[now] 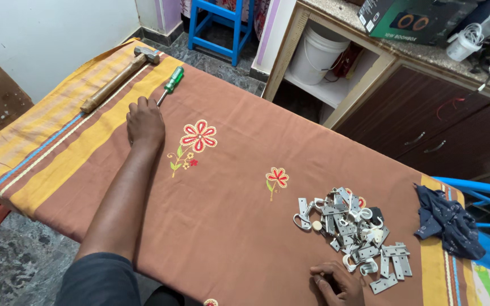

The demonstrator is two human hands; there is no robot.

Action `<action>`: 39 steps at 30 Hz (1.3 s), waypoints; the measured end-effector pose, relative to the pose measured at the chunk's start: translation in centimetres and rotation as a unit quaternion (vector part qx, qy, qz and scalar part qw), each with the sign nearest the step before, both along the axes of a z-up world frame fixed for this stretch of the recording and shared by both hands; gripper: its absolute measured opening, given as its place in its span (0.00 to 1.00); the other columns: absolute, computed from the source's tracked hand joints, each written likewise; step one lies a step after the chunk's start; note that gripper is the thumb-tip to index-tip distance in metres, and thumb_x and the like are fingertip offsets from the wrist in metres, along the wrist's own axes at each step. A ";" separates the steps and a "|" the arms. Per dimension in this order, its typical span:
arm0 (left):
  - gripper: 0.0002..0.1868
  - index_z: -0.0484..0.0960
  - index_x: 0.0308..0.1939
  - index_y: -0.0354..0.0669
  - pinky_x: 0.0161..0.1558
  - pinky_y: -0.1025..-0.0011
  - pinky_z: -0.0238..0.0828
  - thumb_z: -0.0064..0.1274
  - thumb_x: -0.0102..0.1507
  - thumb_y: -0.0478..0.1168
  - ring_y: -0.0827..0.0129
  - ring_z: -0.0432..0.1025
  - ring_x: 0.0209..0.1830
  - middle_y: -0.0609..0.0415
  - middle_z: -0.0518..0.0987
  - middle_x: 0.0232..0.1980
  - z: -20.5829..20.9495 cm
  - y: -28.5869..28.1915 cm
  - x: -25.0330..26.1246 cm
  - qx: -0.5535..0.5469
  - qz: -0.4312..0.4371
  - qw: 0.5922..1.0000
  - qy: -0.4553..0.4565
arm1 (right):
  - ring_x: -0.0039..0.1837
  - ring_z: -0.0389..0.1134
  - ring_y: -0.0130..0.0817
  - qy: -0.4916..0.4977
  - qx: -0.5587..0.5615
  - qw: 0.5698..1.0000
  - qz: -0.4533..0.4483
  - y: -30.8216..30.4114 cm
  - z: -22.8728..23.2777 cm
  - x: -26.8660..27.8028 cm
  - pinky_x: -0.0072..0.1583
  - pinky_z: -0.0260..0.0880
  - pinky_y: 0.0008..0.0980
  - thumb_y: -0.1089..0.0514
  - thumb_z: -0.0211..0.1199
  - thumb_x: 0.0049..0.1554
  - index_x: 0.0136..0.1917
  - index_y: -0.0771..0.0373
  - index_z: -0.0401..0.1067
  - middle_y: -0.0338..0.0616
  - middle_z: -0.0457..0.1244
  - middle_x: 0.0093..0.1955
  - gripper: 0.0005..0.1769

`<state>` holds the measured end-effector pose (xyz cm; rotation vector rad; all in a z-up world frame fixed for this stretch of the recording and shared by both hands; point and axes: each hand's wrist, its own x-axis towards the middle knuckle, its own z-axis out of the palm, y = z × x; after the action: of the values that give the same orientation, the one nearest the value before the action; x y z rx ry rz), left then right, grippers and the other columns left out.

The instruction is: The person sorts a pile of mixed metal hardware, including hinges, latches, and screws, on a bed. They separate the items into distinct groups by type and size, then gather the sorted screws and place them into a clear plastic container.

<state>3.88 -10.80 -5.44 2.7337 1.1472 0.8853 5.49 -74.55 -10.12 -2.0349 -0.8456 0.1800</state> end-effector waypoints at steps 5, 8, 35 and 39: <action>0.10 0.81 0.50 0.40 0.54 0.55 0.68 0.51 0.70 0.41 0.52 0.69 0.54 0.49 0.74 0.54 1.5 -1.2 -0.7 -0.001 0.008 1.000 0.005 | 0.45 0.74 0.29 0.030 -0.011 0.999 -0.008 1.0 1.8 -0.7 0.49 0.73 0.28 0.69 0.66 0.48 0.46 0.64 0.80 0.42 0.70 0.43 0.11; 0.09 0.82 0.49 0.43 0.52 0.55 0.68 0.51 0.69 0.40 0.53 0.68 0.54 0.51 0.74 0.54 1.4 -1.1 -0.7 -0.010 0.023 1.000 0.010 | 0.44 0.74 0.29 0.019 -0.007 1.000 0.008 1.6 2.8 -1.1 0.48 0.72 0.28 0.70 0.66 0.49 0.46 0.64 0.79 0.42 0.71 0.41 0.11; 0.11 0.85 0.51 0.43 0.54 0.51 0.66 0.51 0.69 0.40 0.49 0.68 0.55 0.48 0.75 0.55 -0.2 0.2 0.4 0.037 0.026 0.999 0.001 | 0.37 0.75 0.31 0.130 0.092 0.986 0.039 1.0 -2.0 -0.6 0.40 0.75 0.27 0.71 0.67 0.50 0.42 0.67 0.81 0.46 0.70 0.35 0.07; 0.13 0.85 0.53 0.42 0.53 0.50 0.66 0.52 0.67 0.41 0.48 0.68 0.55 0.47 0.75 0.55 -1.5 1.2 1.1 0.027 0.033 0.999 0.021 | 0.37 0.74 0.31 0.133 0.195 0.970 0.060 -2.6 -6.4 1.2 0.40 0.75 0.27 0.73 0.66 0.49 0.43 0.69 0.79 0.47 0.70 0.36 0.07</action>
<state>4.94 -9.63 -6.95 2.7843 1.2470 0.8818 6.71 -77.12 -16.50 -1.5539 -0.7675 0.3203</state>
